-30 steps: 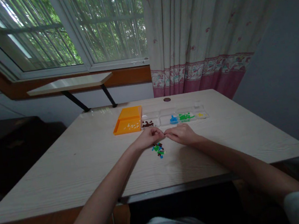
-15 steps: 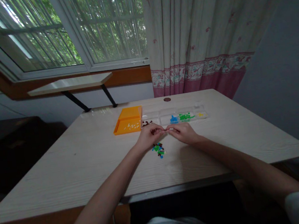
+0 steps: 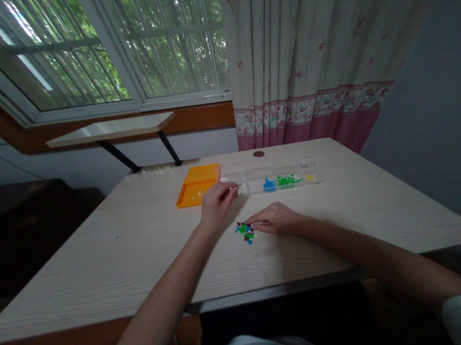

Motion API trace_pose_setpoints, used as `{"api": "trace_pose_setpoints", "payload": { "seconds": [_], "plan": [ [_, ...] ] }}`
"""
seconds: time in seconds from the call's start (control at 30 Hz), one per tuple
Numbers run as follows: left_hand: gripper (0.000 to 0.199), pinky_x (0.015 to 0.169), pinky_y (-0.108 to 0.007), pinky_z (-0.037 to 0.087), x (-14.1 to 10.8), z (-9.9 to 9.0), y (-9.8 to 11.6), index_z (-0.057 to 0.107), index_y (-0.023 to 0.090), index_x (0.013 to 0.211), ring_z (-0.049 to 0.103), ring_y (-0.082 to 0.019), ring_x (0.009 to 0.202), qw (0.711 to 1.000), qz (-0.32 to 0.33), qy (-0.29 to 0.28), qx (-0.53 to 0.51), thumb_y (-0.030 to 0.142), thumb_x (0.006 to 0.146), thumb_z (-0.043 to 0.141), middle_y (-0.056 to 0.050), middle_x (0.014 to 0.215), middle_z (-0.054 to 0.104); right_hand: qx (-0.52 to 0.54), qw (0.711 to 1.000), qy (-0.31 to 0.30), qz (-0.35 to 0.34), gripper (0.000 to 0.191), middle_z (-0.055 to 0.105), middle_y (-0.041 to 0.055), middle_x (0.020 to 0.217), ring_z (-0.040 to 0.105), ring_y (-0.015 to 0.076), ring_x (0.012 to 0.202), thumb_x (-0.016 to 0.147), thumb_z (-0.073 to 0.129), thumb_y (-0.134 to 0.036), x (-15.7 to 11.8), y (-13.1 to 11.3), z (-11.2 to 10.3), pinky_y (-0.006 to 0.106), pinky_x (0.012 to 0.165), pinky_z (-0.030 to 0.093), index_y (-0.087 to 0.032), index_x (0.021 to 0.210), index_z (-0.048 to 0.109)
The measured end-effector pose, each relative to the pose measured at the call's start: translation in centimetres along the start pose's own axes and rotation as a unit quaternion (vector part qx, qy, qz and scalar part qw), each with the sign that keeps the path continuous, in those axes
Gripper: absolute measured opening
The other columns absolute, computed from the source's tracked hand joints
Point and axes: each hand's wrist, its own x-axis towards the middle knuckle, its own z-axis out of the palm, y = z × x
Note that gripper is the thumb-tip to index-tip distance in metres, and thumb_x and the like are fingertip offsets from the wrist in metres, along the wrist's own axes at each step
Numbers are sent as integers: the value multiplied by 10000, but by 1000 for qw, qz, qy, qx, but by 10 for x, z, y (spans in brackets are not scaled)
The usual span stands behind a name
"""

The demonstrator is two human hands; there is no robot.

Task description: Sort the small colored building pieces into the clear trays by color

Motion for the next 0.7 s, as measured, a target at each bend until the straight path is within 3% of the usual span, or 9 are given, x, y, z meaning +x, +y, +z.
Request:
{"api": "trace_pose_setpoints", "payload": {
  "seconds": [0.1, 0.23, 0.37, 0.53, 0.7],
  "plan": [
    [167, 656, -223, 402, 0, 0, -4, 640, 164, 835, 538, -118, 677, 999, 34, 36, 19, 291, 811, 534, -38, 759, 635, 6, 1000, -20, -2, 268, 697, -17, 904, 625, 104, 702, 843, 459, -292, 0, 0, 2, 187, 629, 410, -273, 1047, 632],
    [183, 633, -215, 402, 0, 2, -8, 638, 166, 838, 536, -112, 657, 998, 45, 35, 37, 304, 818, 520, -33, 749, 632, 0, 999, -28, 18, 269, 698, -11, 871, 618, 105, 688, 844, 460, -289, 1, 0, 1, 187, 619, 397, -258, 1052, 627],
    [218, 572, -217, 372, 2, 6, -15, 644, 168, 847, 513, -113, 594, 994, -53, 29, 96, 338, 807, 514, -21, 692, 613, -18, 998, -17, 52, 268, 684, -9, 722, 595, 105, 613, 829, 490, -327, 2, 1, 1, 191, 583, 369, -250, 1044, 630],
    [241, 518, -225, 313, 2, 12, -26, 659, 198, 856, 539, -141, 605, 963, -202, -28, 173, 378, 787, 514, -21, 670, 624, -14, 998, -6, 63, 253, 656, -17, 637, 573, 100, 578, 820, 503, -350, 1, 4, 5, 193, 559, 337, -254, 1004, 649],
    [235, 516, -225, 304, 3, 11, -28, 655, 201, 892, 554, -148, 620, 957, -220, -59, 178, 356, 775, 523, -28, 695, 639, 2, 998, -6, 64, 205, 645, -22, 620, 561, 91, 569, 807, 519, -303, 1, 5, 5, 187, 547, 319, -246, 935, 668]
  ]
}}
